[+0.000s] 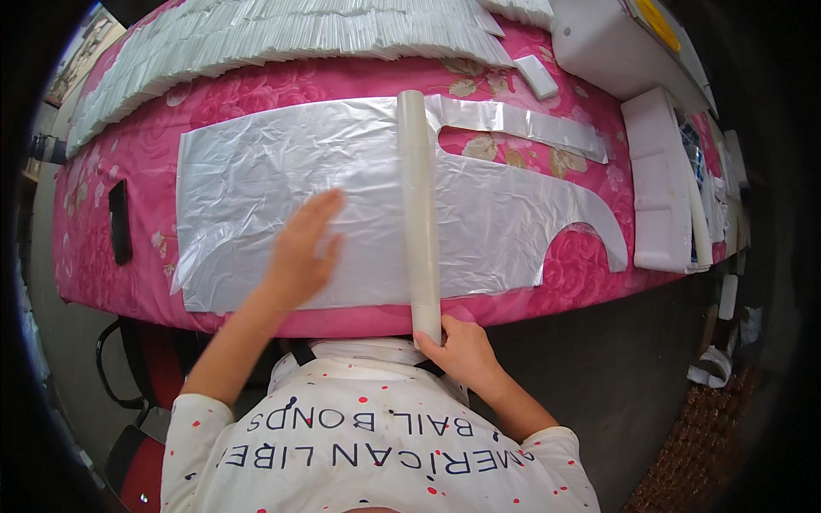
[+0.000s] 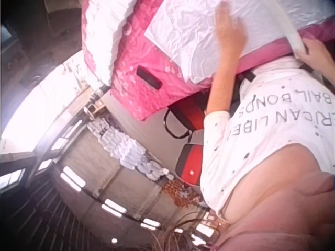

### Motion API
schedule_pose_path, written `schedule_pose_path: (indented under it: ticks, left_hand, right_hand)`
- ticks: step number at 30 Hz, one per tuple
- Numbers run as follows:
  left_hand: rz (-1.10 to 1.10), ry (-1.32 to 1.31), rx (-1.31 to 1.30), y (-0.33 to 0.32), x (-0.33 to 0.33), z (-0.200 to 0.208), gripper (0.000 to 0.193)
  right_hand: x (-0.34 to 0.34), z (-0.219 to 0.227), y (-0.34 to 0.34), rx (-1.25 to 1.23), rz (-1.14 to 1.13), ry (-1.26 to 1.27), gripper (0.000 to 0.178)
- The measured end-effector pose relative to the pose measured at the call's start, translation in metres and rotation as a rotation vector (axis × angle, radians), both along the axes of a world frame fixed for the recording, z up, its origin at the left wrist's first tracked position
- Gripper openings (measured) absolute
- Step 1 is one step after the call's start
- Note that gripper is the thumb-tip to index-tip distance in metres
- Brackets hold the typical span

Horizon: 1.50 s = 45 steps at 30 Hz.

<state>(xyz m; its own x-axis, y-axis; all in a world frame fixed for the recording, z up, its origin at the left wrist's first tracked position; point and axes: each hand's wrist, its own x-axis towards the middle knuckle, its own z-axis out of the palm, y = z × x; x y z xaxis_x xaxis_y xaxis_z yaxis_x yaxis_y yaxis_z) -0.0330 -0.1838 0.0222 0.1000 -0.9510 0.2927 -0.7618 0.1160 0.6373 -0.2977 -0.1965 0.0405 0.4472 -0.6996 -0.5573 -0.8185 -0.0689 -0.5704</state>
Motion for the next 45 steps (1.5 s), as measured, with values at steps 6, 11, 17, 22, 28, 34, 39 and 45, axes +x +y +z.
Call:
schedule_pose_path:
  ticks: [6,11,17,22,28,34,39,45]
  left_hand:
    - [-0.157,0.023,0.079,-0.036,-0.061,-0.036,0.063]
    - [-0.168,-0.198,0.176,-0.039,-0.066,-0.042,0.066]
    - [-0.146,-0.415,0.214,-0.039,-0.068,-0.045,0.067]
    - [-0.161,-0.414,0.221,-0.04,-0.068,-0.044,0.066]
    - [-0.161,-0.354,0.235,-0.041,-0.069,-0.041,0.066]
    - [-0.146,-0.387,0.24,-0.04,-0.07,-0.041,0.068]
    - [-0.149,-0.405,0.247,-0.041,-0.068,-0.041,0.069]
    - [-0.146,-0.398,0.211,-0.04,-0.07,-0.044,0.069]
  right_hand:
    - [-0.008,0.004,-0.003,0.061,0.019,0.009,0.047]
    - [-0.011,0.001,-0.032,0.147,0.231,0.038,0.047]
    - [0.049,-0.01,-0.123,-0.144,0.145,-0.098,0.057]
    - [0.1,-0.02,-0.203,-0.045,-0.031,-0.138,0.06]
    - [0.116,-0.049,-0.235,0.412,-0.666,-1.074,0.032]
    - [0.04,-0.052,-0.319,0.632,-0.75,-1.786,0.018]
    - [-0.061,-0.034,-0.388,0.337,-0.882,-1.815,0.02]
    - [-0.1,0.026,-0.395,0.019,-1.087,-1.715,0.026]
